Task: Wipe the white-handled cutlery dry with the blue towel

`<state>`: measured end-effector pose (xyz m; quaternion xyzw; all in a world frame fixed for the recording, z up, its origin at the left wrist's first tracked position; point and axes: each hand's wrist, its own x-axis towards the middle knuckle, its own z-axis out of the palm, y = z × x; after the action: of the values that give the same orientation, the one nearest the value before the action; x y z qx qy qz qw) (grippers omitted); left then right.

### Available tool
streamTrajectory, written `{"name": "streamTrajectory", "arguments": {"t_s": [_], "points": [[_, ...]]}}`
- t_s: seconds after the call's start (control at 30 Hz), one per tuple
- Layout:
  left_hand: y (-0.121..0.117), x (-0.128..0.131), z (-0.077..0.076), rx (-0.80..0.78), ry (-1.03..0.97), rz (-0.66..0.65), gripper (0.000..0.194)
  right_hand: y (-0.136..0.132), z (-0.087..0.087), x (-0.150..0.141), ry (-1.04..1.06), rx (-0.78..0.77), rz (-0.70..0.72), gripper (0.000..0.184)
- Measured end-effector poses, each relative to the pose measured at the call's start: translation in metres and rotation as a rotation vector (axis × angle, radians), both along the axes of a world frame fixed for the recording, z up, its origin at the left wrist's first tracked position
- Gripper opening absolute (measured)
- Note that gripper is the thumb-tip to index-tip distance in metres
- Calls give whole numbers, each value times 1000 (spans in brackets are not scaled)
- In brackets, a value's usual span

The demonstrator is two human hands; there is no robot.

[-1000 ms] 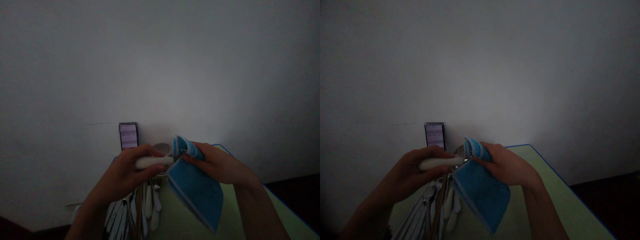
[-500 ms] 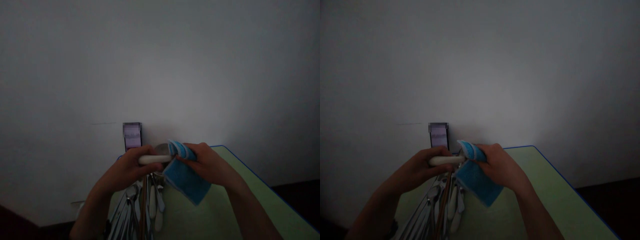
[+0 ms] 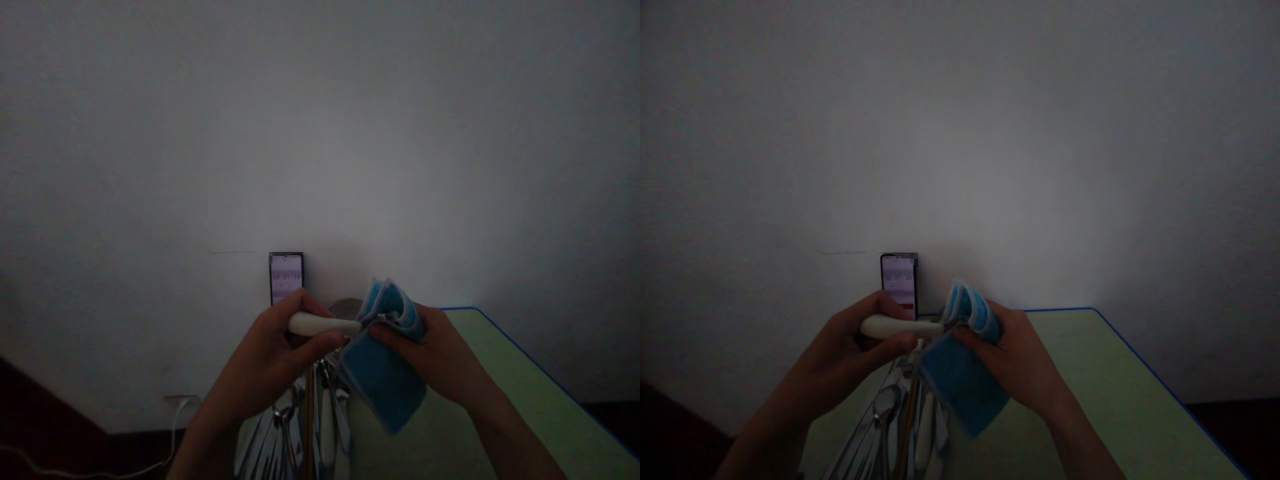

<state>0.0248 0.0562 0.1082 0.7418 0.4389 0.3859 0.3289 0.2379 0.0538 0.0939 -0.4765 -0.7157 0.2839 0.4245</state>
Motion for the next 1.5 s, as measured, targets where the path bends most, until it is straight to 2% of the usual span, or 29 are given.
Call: {"name": "streamTrajectory", "arguments": {"t_s": [0.2,0.33,0.4,0.57,0.67,0.73,0.83,0.93,1.03,1.13,1.2,1.27,1.37,1.43,1.5], "points": [[-11,13,6,2,-6,-41,20,-7,4,8,45,89,-161,29],[-18,13,12,68,100,-31,24,-14,10,11,12,149,-142,28],[-20,11,12,96,150,-40,23,-17,14,16,-42,99,-41,25],[-19,10,7,102,167,-93,18,-24,17,35,-191,-126,374,11],[-19,14,4,121,169,-101,18,-25,15,43,-196,-150,417,15],[-19,18,5,155,161,-81,18,-24,16,44,-146,-107,320,16],[-19,25,7,195,197,-33,23,-24,18,43,-88,2,37,21],[-20,31,8,178,309,-97,28,-23,19,40,-38,124,-198,30],[-22,33,7,178,323,-162,30,-21,18,35,55,242,-321,33],[-26,32,4,190,289,-129,33,-19,12,24,175,301,-396,32],[-29,32,3,186,286,-111,34,-16,8,16,286,286,-427,32],[-32,34,3,213,307,-95,34,-12,3,9,443,216,-404,32],[-34,40,3,266,372,-77,32,-4,-4,6,672,58,-215,32],[-32,42,4,273,418,-68,33,0,-8,11,725,-29,-65,35],[-28,39,5,293,430,-43,35,4,-9,19,739,-75,19,36]]}}
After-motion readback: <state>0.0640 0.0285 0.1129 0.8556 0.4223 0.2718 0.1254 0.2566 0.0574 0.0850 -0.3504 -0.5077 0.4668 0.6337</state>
